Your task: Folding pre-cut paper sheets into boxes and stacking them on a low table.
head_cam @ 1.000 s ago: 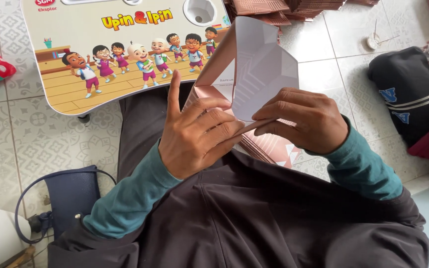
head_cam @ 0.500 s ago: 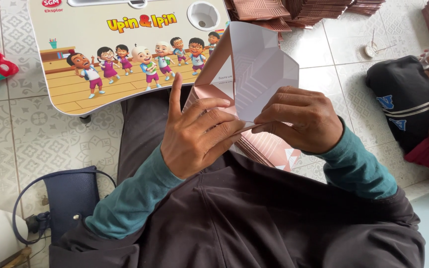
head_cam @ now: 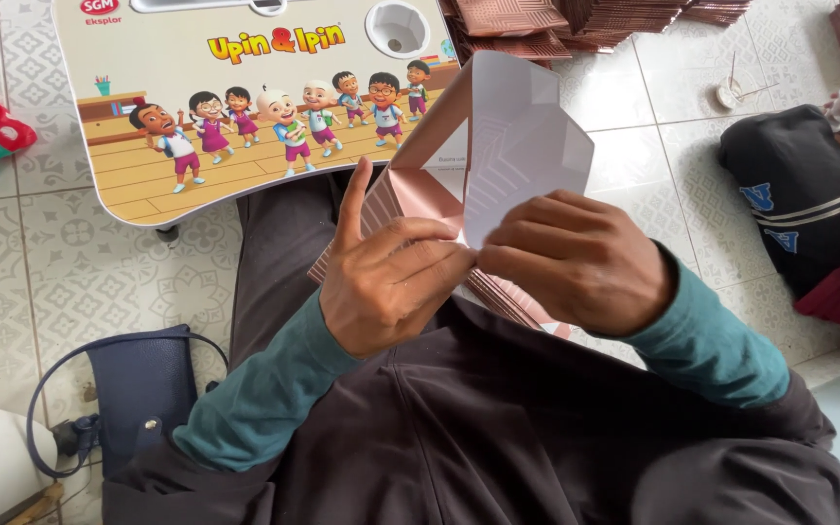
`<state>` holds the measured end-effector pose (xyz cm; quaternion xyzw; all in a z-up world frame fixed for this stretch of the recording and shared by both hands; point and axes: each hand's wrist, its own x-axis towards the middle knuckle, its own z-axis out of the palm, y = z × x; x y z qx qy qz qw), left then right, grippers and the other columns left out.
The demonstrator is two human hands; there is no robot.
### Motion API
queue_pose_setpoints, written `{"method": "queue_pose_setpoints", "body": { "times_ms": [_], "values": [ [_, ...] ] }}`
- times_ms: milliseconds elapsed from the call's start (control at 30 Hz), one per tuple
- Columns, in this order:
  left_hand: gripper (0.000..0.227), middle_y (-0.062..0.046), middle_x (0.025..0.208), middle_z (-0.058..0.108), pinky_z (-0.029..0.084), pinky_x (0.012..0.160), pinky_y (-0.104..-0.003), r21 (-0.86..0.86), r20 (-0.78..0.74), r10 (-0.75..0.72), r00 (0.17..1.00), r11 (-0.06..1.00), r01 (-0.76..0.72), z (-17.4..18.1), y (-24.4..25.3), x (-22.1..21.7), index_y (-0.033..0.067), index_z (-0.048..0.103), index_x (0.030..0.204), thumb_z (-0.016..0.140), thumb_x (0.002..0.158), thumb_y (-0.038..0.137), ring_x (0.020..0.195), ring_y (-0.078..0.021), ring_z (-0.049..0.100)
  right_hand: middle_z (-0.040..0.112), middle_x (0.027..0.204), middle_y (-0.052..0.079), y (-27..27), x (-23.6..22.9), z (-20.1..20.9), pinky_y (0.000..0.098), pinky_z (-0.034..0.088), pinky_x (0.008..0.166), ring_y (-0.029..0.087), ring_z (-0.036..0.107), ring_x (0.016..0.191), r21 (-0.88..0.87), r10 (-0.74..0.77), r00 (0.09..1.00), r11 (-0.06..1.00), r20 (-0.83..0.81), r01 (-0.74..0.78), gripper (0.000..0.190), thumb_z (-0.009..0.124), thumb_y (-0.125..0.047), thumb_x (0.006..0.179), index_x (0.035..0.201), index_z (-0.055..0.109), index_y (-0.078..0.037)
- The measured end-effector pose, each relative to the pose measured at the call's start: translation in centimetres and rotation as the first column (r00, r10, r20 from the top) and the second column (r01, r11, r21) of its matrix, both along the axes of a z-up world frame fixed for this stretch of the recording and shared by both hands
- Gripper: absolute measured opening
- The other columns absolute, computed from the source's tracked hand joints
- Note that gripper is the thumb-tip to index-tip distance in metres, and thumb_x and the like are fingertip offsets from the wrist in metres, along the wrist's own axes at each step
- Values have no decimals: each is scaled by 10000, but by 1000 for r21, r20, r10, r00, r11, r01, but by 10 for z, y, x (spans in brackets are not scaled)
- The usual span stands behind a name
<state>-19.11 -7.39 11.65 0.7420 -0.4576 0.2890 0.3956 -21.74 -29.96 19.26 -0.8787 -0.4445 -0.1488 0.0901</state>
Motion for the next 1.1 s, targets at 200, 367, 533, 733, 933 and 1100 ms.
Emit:
{"method": "queue_pose_setpoints", "body": {
  "times_ms": [200,367,533,733,933,1100],
  "values": [
    [167,14,1140,736,45,1209,-703,44,-69,-17,997,999,20,-12,8,-1,184,791,1095,776,930,201,1218,-213,571,734,854,91,-3,-15,-13,332,593,713,222,712,810,-54,43,984,998,172,-34,71,703,-48,910,980,706,-37],
    [605,-221,1591,334,296,1263,-531,-150,-450,-100,887,988,35,-3,15,22,50,459,1441,491,1002,464,1521,-422,351,717,791,35,-2,-24,-23,266,581,617,152,668,694,-142,50,929,990,367,3,87,771,-133,935,979,709,-92],
    [397,-70,1122,768,524,968,-488,-83,-723,-93,684,995,46,-10,9,39,223,668,1327,672,952,353,1105,-350,703,507,608,69,7,-22,-20,316,521,546,208,560,545,14,161,908,983,386,-181,264,542,-64,1020,807,684,-3],
    [299,-32,989,799,574,893,-416,-128,-780,-127,613,991,42,-1,7,36,220,771,1123,597,892,142,1033,-293,744,414,512,68,-13,-16,-29,303,474,490,198,452,454,60,196,916,971,351,-231,263,719,-77,938,720,617,28],
    [282,-18,986,801,579,870,-397,-115,-807,-124,578,992,52,-12,4,36,226,780,1111,605,898,165,1011,-260,755,635,922,180,-42,8,1,503,511,721,392,619,800,180,-128,987,978,97,109,351,744,-345,963,1070,745,-11],
    [297,-29,930,804,593,842,-401,-101,-798,-119,590,993,64,8,5,27,209,791,1080,566,905,124,946,-271,771,672,991,218,-8,33,-9,521,548,797,427,673,915,299,-101,991,946,-87,122,343,819,-176,925,1173,722,41]
  ]
}}
